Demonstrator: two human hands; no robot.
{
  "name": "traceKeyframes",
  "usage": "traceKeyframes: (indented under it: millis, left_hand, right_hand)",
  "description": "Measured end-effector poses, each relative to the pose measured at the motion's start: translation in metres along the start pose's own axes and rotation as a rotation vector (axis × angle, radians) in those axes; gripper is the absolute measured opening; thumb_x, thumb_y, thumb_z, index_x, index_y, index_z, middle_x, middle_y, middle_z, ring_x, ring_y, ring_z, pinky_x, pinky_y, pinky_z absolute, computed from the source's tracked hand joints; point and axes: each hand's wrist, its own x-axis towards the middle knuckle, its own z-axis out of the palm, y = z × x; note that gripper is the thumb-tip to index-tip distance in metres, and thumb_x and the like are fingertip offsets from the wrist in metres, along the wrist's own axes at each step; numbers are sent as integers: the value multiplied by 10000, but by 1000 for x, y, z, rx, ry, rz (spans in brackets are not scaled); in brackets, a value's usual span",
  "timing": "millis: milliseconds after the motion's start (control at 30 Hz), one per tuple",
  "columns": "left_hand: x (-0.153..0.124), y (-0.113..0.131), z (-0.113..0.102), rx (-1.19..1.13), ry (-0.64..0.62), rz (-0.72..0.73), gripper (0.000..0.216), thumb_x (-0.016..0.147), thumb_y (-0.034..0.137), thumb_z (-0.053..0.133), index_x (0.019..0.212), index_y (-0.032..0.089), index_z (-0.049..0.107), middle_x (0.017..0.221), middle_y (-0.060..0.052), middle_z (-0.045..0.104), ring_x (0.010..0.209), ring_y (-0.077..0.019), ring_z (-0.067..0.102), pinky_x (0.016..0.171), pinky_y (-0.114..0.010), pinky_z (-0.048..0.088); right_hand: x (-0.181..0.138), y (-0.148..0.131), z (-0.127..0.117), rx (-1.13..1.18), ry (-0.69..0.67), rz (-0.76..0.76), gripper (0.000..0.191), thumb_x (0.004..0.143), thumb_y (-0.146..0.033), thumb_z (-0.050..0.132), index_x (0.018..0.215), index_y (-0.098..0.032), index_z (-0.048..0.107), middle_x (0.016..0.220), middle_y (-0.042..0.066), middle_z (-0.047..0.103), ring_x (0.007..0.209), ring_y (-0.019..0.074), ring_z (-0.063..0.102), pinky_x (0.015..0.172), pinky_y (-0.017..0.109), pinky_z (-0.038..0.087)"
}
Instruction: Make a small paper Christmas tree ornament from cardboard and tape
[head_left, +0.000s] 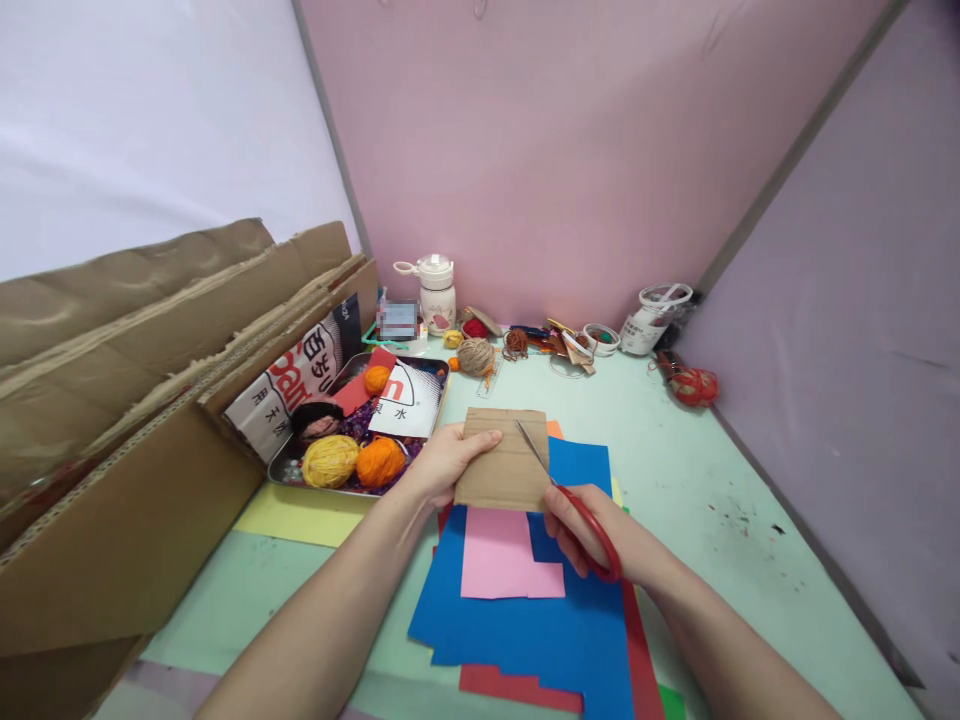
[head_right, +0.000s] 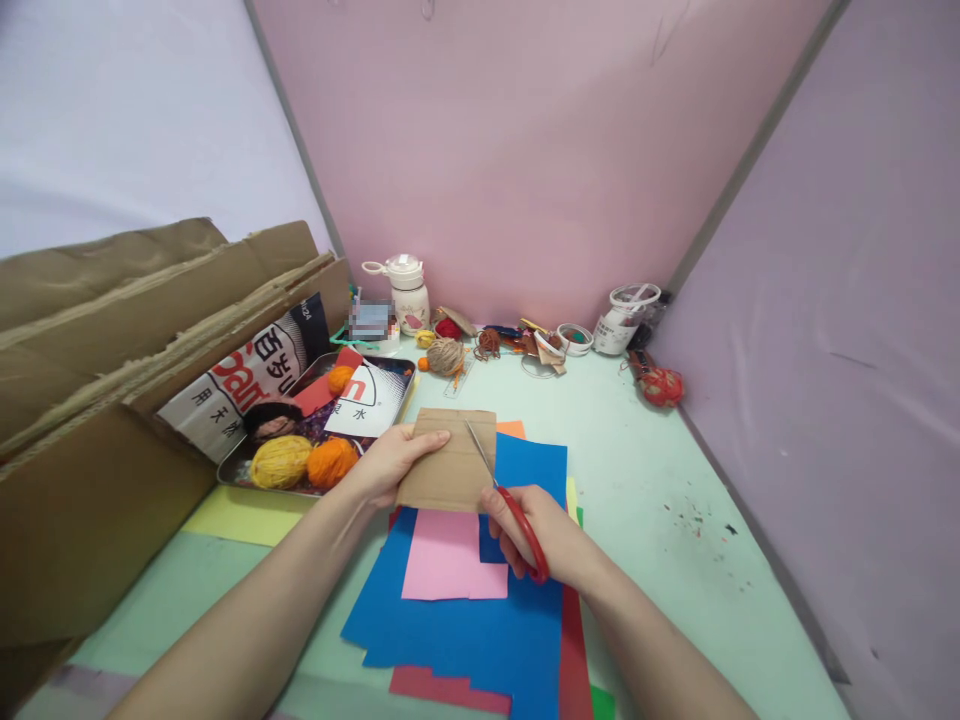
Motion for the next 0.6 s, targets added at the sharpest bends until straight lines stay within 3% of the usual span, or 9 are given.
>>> traceKeyframes:
  millis: [600]
  left_hand:
    - [1,-1,0,-14,-2,-5,275,653,335,739,820,125,676,784,-71,712,671,-166,634,608,-248,478]
  right_hand:
    - [0,-1,0,21,13,62,535,836,-664,344,603,-192,439,339,-43,438,261,69,342,299,186,262]
